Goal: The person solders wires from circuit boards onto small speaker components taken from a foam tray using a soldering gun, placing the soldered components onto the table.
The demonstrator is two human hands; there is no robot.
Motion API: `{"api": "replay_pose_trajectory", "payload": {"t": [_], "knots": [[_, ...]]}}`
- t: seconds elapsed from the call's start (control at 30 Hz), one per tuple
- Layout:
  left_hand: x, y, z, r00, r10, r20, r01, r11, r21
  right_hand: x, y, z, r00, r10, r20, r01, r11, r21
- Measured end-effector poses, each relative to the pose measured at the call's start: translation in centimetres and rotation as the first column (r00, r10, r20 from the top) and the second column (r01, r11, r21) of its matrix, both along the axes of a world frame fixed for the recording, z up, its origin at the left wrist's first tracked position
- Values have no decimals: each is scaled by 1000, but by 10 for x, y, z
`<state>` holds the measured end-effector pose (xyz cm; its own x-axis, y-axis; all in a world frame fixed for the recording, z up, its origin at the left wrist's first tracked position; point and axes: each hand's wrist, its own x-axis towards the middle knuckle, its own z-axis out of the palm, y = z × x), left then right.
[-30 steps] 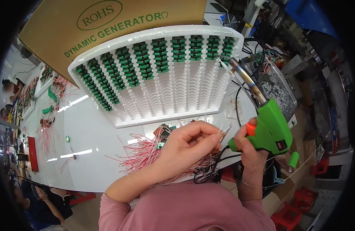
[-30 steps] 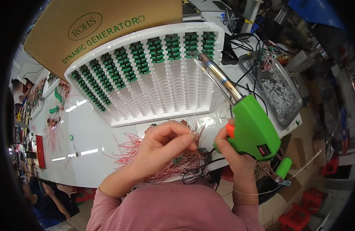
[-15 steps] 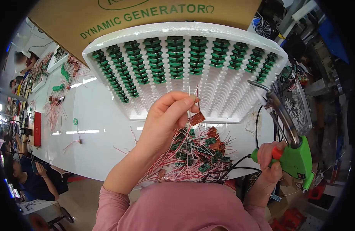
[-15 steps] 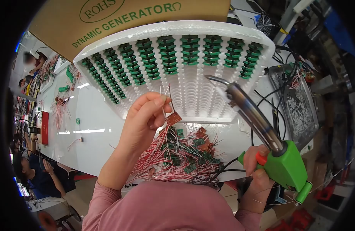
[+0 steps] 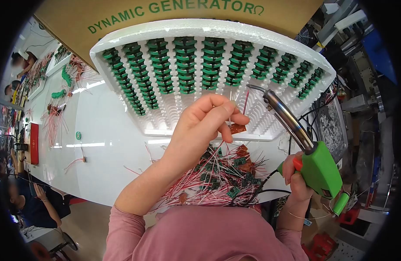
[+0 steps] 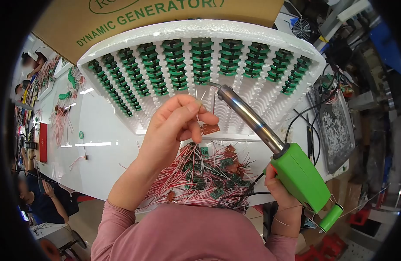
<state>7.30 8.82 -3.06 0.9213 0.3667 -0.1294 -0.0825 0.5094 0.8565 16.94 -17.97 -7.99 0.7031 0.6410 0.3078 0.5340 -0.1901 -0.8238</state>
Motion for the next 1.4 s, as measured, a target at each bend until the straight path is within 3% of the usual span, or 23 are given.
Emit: {"api": "replay_pose_trajectory", "payload": {"t": [0.13,0.33,0.47,0.57,0.63,0.77,0.87,0.93,1.03,1.13,1.27,1.4], "knots": [[-5,0,1,994,-85,62,77,990,121,-11,28,27,968,163,-190,-113,962,250],[-9,2,10,977,-215,-3,209,947,246,-11,27,33,955,229,-190,-173,946,274],[-8,3,15,981,-187,-51,194,951,240,-10,21,28,966,206,-156,-160,952,261],[-10,3,23,972,-188,-143,224,928,299,-1,-8,-3,913,130,-387,10,941,339],[-13,5,25,970,-170,-172,220,915,338,1,-11,-8,908,148,-393,8,929,369],[-12,13,22,959,-155,-237,229,918,323,-10,20,27,961,219,-167,-165,943,290],[-11,18,22,933,-226,-282,313,894,321,-18,19,37,917,56,-395,25,980,198],[-9,21,15,904,-275,-327,390,845,366,-20,15,33,887,-102,-450,179,975,133],[-13,25,13,879,-287,-380,433,813,388,-18,14,22,904,-197,-380,267,953,141],[-17,27,17,871,-275,-406,433,820,373,-24,26,44,870,-53,-490,164,968,187],[-21,23,28,878,-244,-411,420,804,421,-24,28,43,860,-10,-510,143,965,222],[-12,26,23,942,-188,-277,280,896,344,-23,29,43,879,-15,-476,133,967,216]]}}
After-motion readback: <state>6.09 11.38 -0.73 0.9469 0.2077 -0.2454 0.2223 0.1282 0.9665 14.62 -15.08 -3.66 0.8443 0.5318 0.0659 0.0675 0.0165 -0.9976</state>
